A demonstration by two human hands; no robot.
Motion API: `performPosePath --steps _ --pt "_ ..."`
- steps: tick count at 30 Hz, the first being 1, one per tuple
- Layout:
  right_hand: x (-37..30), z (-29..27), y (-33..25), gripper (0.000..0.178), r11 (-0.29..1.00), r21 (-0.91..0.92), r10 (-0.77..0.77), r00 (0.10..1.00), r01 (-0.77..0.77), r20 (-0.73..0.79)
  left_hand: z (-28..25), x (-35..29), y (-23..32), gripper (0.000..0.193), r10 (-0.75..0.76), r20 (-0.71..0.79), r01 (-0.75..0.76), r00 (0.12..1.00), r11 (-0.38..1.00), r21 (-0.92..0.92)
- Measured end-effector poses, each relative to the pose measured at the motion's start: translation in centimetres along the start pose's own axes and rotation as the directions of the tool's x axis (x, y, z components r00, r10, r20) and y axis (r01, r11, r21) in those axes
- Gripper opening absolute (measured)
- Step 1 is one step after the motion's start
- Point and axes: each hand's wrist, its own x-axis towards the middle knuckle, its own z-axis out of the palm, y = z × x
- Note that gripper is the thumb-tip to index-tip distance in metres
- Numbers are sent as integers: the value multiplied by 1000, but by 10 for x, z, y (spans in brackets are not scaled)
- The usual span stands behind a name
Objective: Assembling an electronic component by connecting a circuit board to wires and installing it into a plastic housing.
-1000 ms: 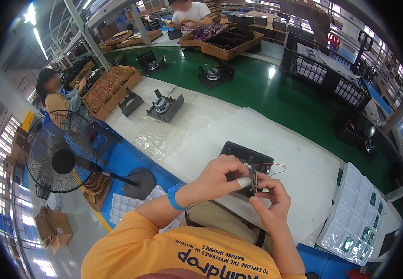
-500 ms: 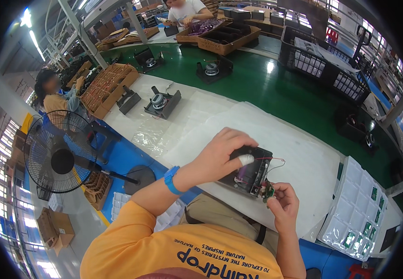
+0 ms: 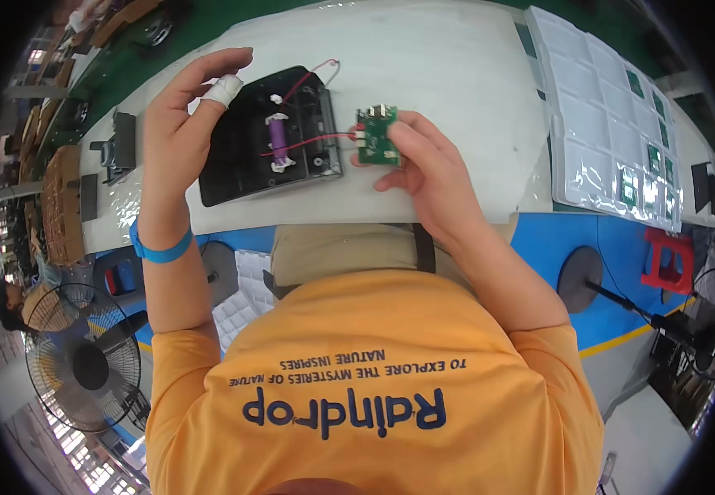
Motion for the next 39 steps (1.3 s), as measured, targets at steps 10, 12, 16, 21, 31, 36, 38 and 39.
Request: performPosePath --steps 10,12,16,21,31,36,38,39 --pt "-1 6 -4 49 999 -13 -29 991 31 129 4 11 31 37 45 357 -90 933 990 109" --pt "-1 4 -4 50 999 -19 -42 991 45 125 -3 7 27 37 48 386 -95 921 990 103" --pt "7 7 -7 51 998 29 -59 986 55 157 -6 -4 20 31 -87 211 77 974 996 52" --pt "9 16 -13 40 1000 5 -14 962 13 273 9 7 22 28 56 109 -75 992 981 178" --pt "23 44 -56 76 923 -384 244 803 -20 543 23 48 14 35 6 466 -137 885 959 249" --pt "24 36 -48 87 949 -314 151 878 -2 453 -4 35 5 20 26 199 -35 980 998 46" --pt "19 36 -47 85 966 -258 116 898 -3 424 -12 16 9 17 -73 137 77 988 997 -25" --pt "20 38 -47 84 980 -201 85 921 -8 379 -16 8 12 15 -171 91 180 981 977 -114"
